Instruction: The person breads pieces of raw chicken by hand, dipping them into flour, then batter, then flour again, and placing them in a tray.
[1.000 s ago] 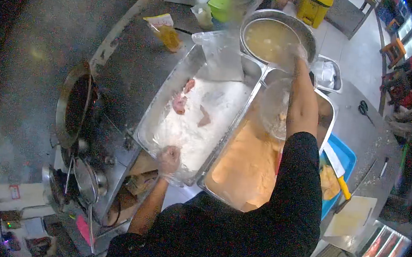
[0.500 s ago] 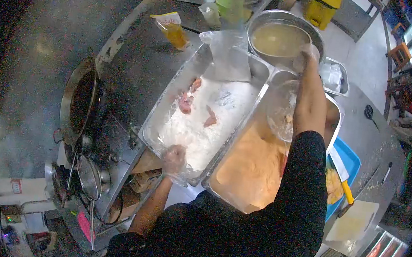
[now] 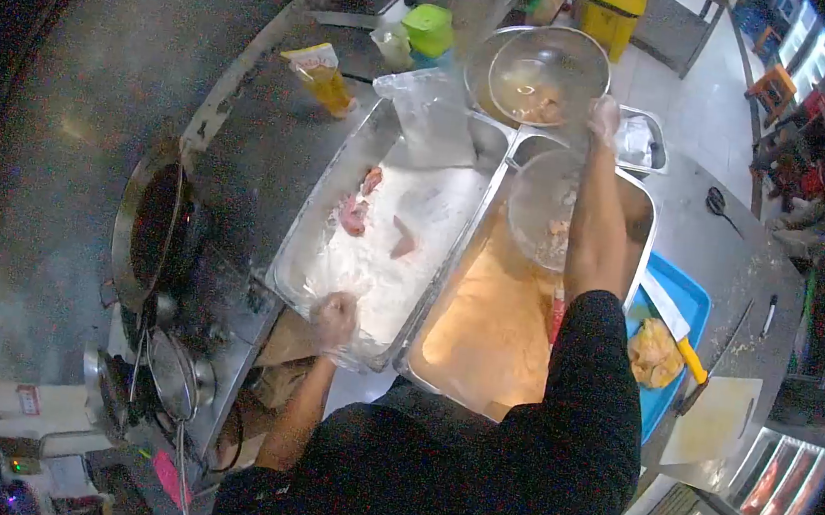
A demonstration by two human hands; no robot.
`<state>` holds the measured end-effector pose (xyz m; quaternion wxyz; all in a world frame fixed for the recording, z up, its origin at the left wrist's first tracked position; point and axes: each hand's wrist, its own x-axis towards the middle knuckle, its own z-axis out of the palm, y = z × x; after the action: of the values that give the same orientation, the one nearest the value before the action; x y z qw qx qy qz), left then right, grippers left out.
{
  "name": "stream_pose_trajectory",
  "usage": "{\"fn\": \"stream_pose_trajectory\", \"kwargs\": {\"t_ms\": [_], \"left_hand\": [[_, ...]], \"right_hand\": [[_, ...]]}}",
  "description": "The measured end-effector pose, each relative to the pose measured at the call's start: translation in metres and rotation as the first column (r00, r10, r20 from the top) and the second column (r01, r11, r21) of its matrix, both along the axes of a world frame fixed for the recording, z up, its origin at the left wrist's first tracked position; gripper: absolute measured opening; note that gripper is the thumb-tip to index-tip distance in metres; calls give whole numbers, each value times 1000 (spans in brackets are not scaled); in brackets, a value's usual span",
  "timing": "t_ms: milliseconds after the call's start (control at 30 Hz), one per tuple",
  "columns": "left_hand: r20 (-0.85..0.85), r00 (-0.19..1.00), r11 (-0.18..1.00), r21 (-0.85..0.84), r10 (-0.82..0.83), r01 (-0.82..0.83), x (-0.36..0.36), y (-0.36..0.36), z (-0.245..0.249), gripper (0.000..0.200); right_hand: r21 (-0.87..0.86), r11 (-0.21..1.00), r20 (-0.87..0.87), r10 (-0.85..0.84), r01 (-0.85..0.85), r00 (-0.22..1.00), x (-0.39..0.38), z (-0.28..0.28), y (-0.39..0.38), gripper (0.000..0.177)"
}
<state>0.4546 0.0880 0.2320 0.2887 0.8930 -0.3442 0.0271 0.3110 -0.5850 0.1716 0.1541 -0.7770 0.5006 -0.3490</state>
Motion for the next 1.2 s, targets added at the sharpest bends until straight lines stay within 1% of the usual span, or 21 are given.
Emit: {"fn": "stream_pose_trajectory", "kwargs": {"t_ms": [67, 133, 167, 267, 367, 400, 433, 467, 533, 633, 700, 733, 767, 867, 967, 1000, 1033, 1067, 1100, 1167, 1200], "left_hand": [[-13, 1000, 998, -52, 20, -20, -2, -1, 0, 26], [-58, 998, 996, -83, -22, 17, 10, 9, -27, 27], [-84, 996, 995, -96, -43, 35, 10, 7, -23, 27], [-77, 994, 991, -116, -71, 62, 4, 5, -11, 27], [-88, 996, 1000, -20, -13, 12, 6, 8, -19, 27], [-50, 998, 999, -35, -23, 21, 4, 2, -9, 27], [-12, 999, 998, -47, -31, 30, 0, -1, 2, 27], [26, 999, 997, -60, -40, 41, -4, -1, 9, 26], [9, 1000, 998, -52, -19, 19, -5, -1, 9, 25], [11, 998, 994, -85, -68, 69, -3, -4, 11, 21], [83, 993, 995, -47, -87, 91, -4, -4, 15, 19], [74, 993, 993, -69, -88, 93, -3, -4, 13, 19], [66, 994, 992, -93, -85, 91, -1, -3, 10, 20], [81, 994, 990, -113, -74, 83, -1, -3, 6, 20], [40, 998, 993, -104, -46, 50, 4, 0, -3, 20], [11, 1000, 995, -100, -26, 27, 2, 1, -4, 20], [3, 1000, 996, -93, -16, 16, 1, 2, -4, 20], [-2, 1000, 996, -87, -6, 6, 0, 1, -1, 20], [-6, 1000, 997, -76, 3, -3, 0, 1, 2, 20], [21, 1000, 997, -71, -11, 13, 3, 0, 5, 20], [25, 1000, 998, -67, -19, 20, 0, -1, 5, 20]], "right_hand": [[23, 999, 44, -47, 46, 998, -7, 1, 14, 29], [56, 995, 83, -83, 78, 993, -8, 0, 37, 29], [43, 989, 160, -147, 141, 976, -9, 1, 47, 25], [264, 934, 312, -320, 241, 895, -2, -34, 30, 23], [150, 986, 534, -147, 78, 833, -15, -18, 73, 15], [93, 995, 606, -79, 28, 792, -15, -18, 72, 12], [123, 990, 545, -130, 74, 828, -14, -17, 69, 8], [139, 988, 585, -138, 70, 799, -13, -5, 78, 9], [164, 984, 665, -167, 75, 728, -10, 32, 107, 12], [96, 980, 558, -199, 176, 805, -13, 30, 115, 17], [236, 968, 668, -227, 88, 709, -16, 24, 113, 19], [296, 955, 717, -240, 26, 655, -12, 23, 112, 20], [21, 988, 664, -129, 155, 736, -10, 40, 127, 20], [192, 977, 730, -203, 89, 652, -9, 42, 128, 20], [179, 971, 612, -236, 158, 755, -10, 37, 121, 17], [-30, 975, 419, -188, 220, 888, -12, 37, 113, 15], [-248, 943, 197, -177, 223, 964, -13, 39, 101, 16], [-453, 875, -29, -206, 171, 978, -11, 42, 86, 19], [-623, 779, -240, -276, 70, 931, -9, 43, 69, 24], [-666, 746, -334, -320, 18, 886, -4, 68, 36, 22], [-597, 799, -273, -287, 72, 918, 0, 94, 22, 22]]}}
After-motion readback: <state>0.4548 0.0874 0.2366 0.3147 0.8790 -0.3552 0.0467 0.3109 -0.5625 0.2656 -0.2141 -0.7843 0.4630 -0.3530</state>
